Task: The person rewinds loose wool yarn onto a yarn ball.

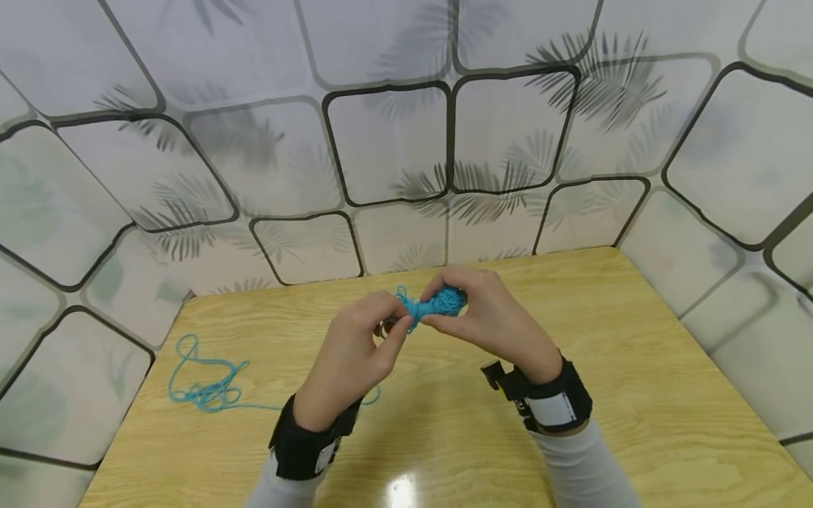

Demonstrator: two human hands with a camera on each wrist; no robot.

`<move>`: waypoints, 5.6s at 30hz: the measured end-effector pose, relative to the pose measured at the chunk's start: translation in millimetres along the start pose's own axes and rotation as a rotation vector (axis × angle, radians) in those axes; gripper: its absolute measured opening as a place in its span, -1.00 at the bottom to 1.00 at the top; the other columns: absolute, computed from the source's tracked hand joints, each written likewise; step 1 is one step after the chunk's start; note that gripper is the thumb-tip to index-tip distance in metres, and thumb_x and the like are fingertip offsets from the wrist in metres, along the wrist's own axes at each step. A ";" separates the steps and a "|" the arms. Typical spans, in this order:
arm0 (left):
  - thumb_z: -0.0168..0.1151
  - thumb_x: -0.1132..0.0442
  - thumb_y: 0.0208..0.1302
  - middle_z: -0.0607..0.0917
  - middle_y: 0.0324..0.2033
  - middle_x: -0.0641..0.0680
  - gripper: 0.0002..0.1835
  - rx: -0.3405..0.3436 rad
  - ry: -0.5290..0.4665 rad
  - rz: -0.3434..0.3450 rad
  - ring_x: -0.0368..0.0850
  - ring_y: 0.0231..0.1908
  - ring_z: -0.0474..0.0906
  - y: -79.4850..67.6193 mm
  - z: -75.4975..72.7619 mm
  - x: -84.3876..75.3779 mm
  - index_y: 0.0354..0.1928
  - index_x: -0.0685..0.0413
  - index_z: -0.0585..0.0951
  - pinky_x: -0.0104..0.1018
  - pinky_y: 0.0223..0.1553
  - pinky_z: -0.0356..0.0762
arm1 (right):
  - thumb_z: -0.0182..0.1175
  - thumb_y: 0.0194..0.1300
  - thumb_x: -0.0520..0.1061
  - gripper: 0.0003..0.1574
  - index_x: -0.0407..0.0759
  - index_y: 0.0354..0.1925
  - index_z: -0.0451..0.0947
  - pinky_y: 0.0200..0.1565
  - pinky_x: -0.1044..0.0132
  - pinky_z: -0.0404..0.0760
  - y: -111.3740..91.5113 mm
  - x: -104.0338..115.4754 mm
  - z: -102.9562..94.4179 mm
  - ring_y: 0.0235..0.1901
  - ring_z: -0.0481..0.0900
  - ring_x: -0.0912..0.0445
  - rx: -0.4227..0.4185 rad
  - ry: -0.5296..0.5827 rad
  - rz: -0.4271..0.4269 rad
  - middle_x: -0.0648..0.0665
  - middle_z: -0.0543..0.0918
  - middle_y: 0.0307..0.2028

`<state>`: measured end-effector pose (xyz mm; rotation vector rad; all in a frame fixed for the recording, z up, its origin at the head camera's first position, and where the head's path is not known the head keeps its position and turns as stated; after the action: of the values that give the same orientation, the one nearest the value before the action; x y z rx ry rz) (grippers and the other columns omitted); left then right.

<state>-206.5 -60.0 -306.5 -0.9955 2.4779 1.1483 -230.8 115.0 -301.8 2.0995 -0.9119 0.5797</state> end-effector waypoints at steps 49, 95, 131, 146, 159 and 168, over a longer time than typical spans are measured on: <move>0.19 0.38 0.36 0.53 -0.55 -0.07 -0.86 0.236 -0.165 -0.074 -0.28 -0.56 0.36 -0.2 20.4 11.4 -0.38 0.05 0.61 -0.39 -0.51 0.40 | 0.33 0.14 -0.47 -0.73 -0.22 -0.20 0.61 -0.16 0.19 0.67 -9.3 8.6 -3.8 -0.21 0.62 -0.10 0.279 0.610 -0.132 -0.21 0.69 -0.21; 0.24 0.30 0.34 0.62 -0.44 -0.18 -0.87 0.280 0.007 0.003 -0.39 -0.40 0.53 -7.2 19.8 -28.2 -0.38 -0.07 0.61 -0.35 -0.37 0.63 | 0.38 0.20 -0.15 -0.78 -0.15 -0.18 0.59 -0.55 0.30 0.41 1.8 -33.2 -13.8 -0.65 0.37 0.12 -0.158 0.115 0.225 -0.17 0.65 -0.35; 0.22 0.37 0.36 0.64 -0.52 -0.12 -0.81 0.186 -0.177 -0.098 -0.30 -0.51 0.48 2.8 13.6 32.8 -0.41 -0.06 0.60 -0.22 -0.41 0.59 | 0.41 0.18 -0.10 -0.81 -0.02 -0.22 0.64 -0.29 0.25 0.62 -10.6 5.3 15.4 -0.39 0.52 0.15 0.491 0.348 -0.082 -0.02 0.68 -0.35; 0.27 0.35 0.32 0.60 -0.56 -0.10 -0.84 0.164 -0.079 -0.106 -0.31 -0.54 0.46 0.3 -0.4 19.7 -0.40 -0.06 0.59 -0.21 -0.44 0.58 | 0.45 0.05 -0.21 -0.79 0.01 -0.36 0.61 -0.48 0.39 0.43 -8.1 -6.9 11.6 -0.55 0.39 0.22 0.431 0.066 0.049 0.04 0.58 -0.47; 0.33 0.33 0.26 0.58 -0.49 -0.18 -0.83 0.173 0.049 -0.061 -0.33 -0.51 0.43 -6.2 -4.7 -11.0 -0.41 -0.11 0.57 -0.34 -0.51 0.48 | 0.43 0.09 -0.23 -0.81 -0.08 -0.34 0.59 -0.50 0.28 0.43 -0.4 -22.6 1.7 -0.60 0.38 0.14 0.128 -0.017 0.169 -0.05 0.56 -0.50; 0.29 0.30 0.30 0.60 -0.46 -0.19 -0.87 0.213 0.065 -0.023 -0.37 -0.47 0.45 -8.5 4.8 -22.3 -0.38 -0.09 0.59 -0.36 -0.47 0.52 | 0.42 0.13 -0.19 -0.82 -0.08 -0.28 0.61 -0.46 0.20 0.50 2.2 -27.4 -6.1 -0.51 0.47 0.08 -0.124 -0.012 0.187 -0.10 0.66 -0.32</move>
<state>-184.6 -49.6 -304.3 -1.0109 2.5657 0.8363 -250.7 130.2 -314.8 1.9219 -1.1302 0.5908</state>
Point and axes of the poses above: each hand's wrist, its own y-axis towards the middle knuckle, its own z-axis out of the palm, x = y × z, the point moved 4 cm from there along y, towards the middle knuckle
